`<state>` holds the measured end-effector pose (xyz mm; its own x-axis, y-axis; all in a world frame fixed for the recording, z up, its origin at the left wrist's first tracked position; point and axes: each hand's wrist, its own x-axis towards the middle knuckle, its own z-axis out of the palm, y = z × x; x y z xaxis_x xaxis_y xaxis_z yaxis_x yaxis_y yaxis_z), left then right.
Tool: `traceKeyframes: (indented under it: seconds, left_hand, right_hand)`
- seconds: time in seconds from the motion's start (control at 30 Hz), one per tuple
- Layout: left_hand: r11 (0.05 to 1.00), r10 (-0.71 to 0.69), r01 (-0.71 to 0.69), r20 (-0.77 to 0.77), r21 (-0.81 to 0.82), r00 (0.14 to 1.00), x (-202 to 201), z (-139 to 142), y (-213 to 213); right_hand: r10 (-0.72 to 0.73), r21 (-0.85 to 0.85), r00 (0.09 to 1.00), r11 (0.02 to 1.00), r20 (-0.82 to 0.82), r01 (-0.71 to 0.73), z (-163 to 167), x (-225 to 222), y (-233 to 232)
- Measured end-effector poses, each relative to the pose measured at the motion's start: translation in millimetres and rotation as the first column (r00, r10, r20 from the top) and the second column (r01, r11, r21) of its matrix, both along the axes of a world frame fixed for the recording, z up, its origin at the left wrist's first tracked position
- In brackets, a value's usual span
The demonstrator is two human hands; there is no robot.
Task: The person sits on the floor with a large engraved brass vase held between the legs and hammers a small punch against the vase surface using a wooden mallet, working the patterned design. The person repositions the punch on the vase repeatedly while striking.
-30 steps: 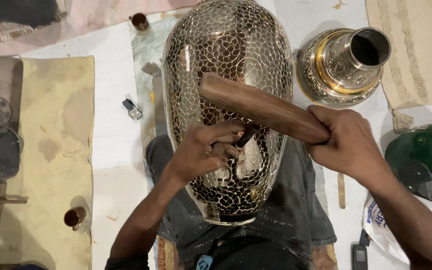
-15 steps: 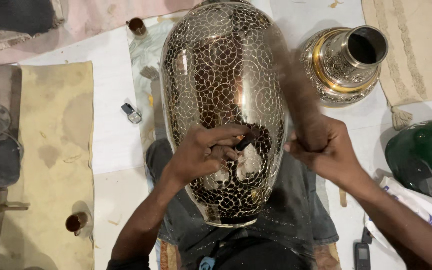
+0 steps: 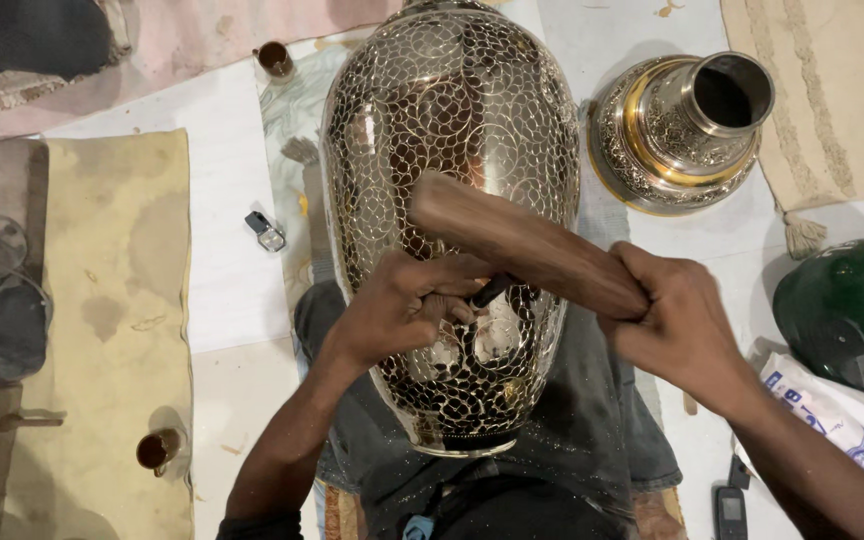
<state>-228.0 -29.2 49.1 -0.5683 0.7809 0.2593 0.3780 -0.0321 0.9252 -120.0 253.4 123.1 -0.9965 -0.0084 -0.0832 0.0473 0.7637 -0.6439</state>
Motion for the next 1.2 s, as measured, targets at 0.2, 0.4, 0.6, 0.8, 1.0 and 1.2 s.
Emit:
traceKeyframes:
  seconds: [0.2,0.4,0.6,0.8,1.0,1.2]
  left_hand:
    - [0.984,0.178,-0.179,0.105,0.007,0.979,11,3,-1]
    - [0.935,0.346,-0.346,0.009,0.073,0.938,27,-1,-6]
    - [0.941,0.338,-0.338,0.080,-0.008,0.938,26,-2,-6]
    - [0.933,0.359,-0.358,0.087,-0.020,0.929,26,-9,-5]
    - [0.930,0.367,-0.365,0.146,-0.046,0.919,27,-13,-7]
    - [0.938,0.345,-0.346,0.063,0.019,0.937,23,-18,-6]
  right_hand:
    - [-0.193,-0.004,0.950,0.980,0.244,0.200,-18,14,8]
    - [-0.019,-0.403,0.977,0.909,0.211,0.105,-38,2,2]
    - [0.122,-0.271,0.986,0.959,0.116,-0.086,-15,-38,-2]
    - [0.251,-0.184,0.968,0.952,0.009,-0.245,30,-75,-18]
    - [0.323,-0.067,0.941,0.941,-0.102,-0.330,32,-84,-24]
    - [0.287,-0.090,0.955,0.952,-0.075,-0.293,32,-79,-24]
